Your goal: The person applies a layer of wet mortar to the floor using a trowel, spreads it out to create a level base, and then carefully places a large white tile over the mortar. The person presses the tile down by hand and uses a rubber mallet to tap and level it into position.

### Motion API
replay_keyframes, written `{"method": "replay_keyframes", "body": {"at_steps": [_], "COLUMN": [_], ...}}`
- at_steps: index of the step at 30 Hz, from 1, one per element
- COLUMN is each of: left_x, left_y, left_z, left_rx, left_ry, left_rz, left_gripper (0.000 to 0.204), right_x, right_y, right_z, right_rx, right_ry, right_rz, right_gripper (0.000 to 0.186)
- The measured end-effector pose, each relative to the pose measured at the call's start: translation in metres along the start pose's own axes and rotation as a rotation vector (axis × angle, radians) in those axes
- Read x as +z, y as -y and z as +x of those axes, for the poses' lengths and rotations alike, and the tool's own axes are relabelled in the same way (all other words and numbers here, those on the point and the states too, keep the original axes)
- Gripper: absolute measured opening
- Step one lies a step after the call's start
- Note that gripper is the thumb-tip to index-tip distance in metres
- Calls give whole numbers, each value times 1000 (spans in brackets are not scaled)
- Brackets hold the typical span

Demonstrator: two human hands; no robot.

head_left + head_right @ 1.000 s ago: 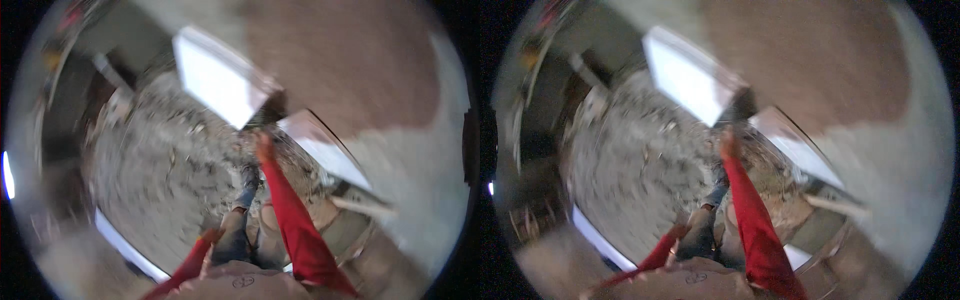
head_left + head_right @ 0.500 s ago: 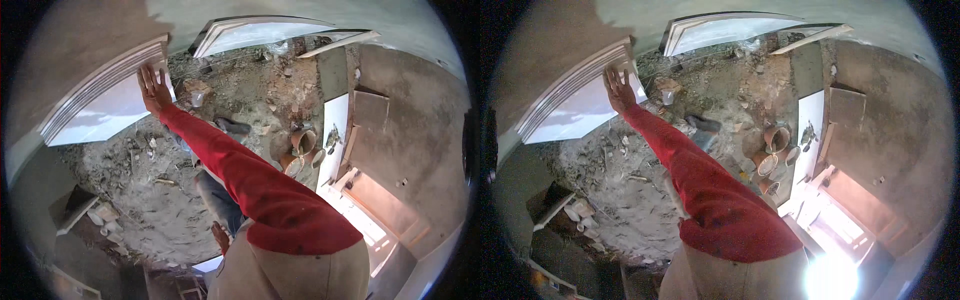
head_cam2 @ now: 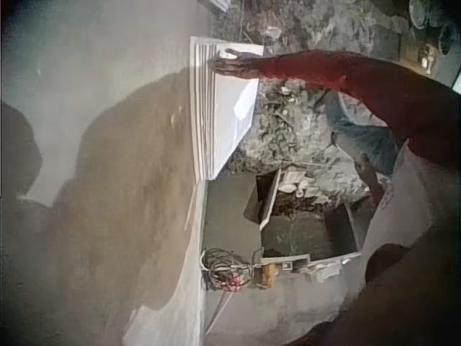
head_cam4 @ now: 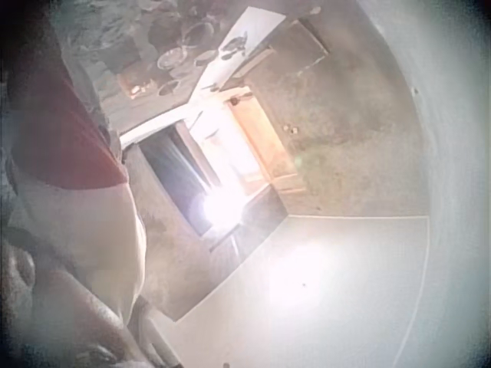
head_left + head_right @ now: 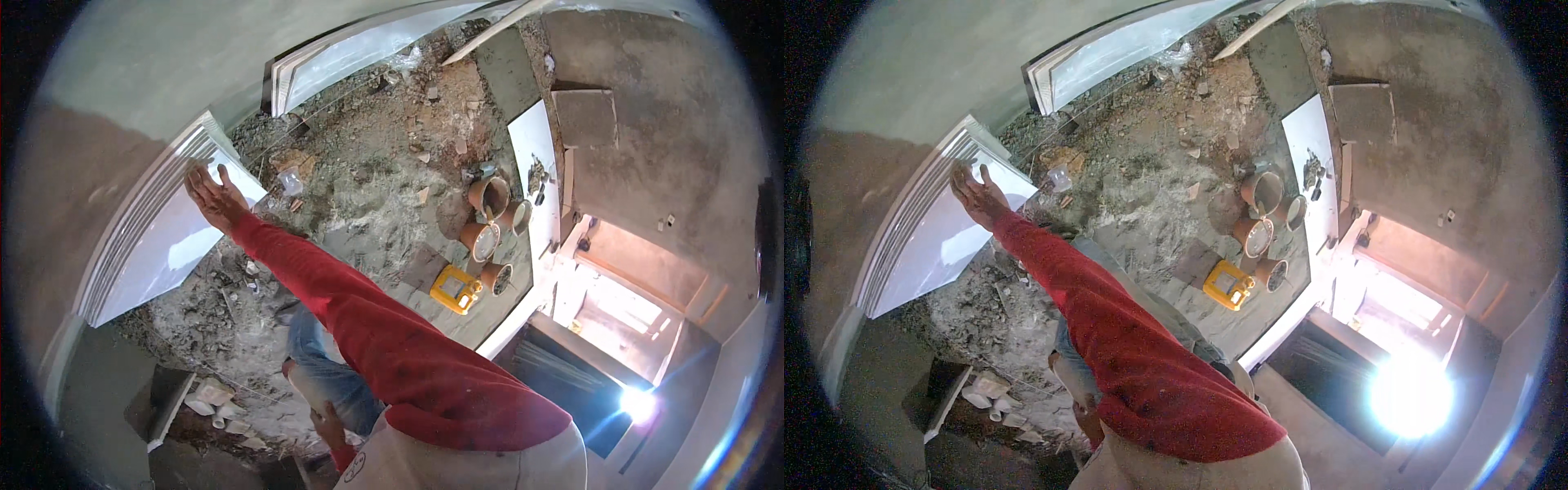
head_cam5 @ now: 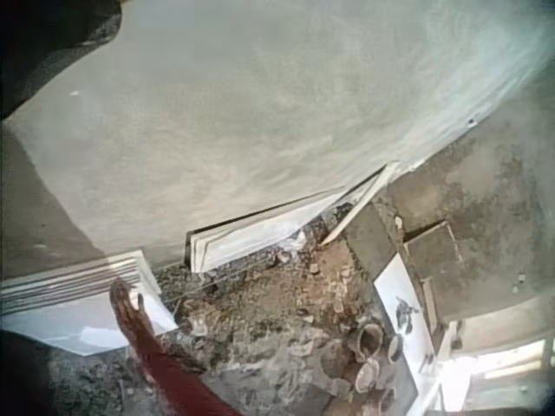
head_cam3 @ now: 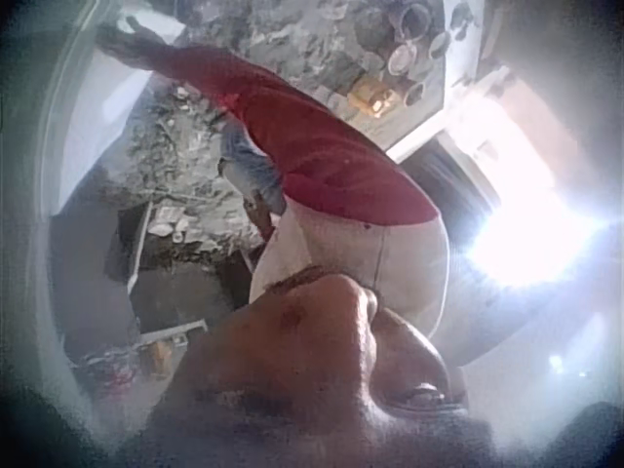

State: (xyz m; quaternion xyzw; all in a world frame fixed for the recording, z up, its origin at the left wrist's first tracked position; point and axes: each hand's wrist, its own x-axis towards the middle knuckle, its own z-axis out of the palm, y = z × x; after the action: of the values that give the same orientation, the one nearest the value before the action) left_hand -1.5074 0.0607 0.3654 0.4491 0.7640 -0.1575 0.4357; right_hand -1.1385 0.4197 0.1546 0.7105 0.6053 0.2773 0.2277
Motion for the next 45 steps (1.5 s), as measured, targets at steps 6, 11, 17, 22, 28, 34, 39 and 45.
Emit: {"method": "replay_keyframes", "body": {"at_steps": [6,11,17,22,28,34,39,45], "left_x": [-75,-132,-199,-189,-178,-144,-97,-67], "left_y": [-19,-94,-160,-178,-174,-114,-47,-43], "left_z": [147,301,371,387,410,394,351,236], "left_rx": [191,595,651,1017,790,998,853,690], "left_ry": [68,-62,-428,-540,-366,14,271,418], "left_rz": [-232,-609,-136,347,312,406,677,694], "left_gripper": [53,48,83,88,76,61,61,75], "right_x": [6,-7,-49,-47,-39,-48,-47,-64], "right_y": [12,14,5,6,12,4,-3,-21], "right_z": [1,-3,-30,-43,-15,6,18,-48], "right_rx": [15,-310,-277,145,180,127,123,383], "right_ry": [33,219,453,487,416,501,569,448], "right_rz": [210,-979,-80,733,736,744,891,1159], "right_gripper": [46,48,47,45,59,69,85,77]}}
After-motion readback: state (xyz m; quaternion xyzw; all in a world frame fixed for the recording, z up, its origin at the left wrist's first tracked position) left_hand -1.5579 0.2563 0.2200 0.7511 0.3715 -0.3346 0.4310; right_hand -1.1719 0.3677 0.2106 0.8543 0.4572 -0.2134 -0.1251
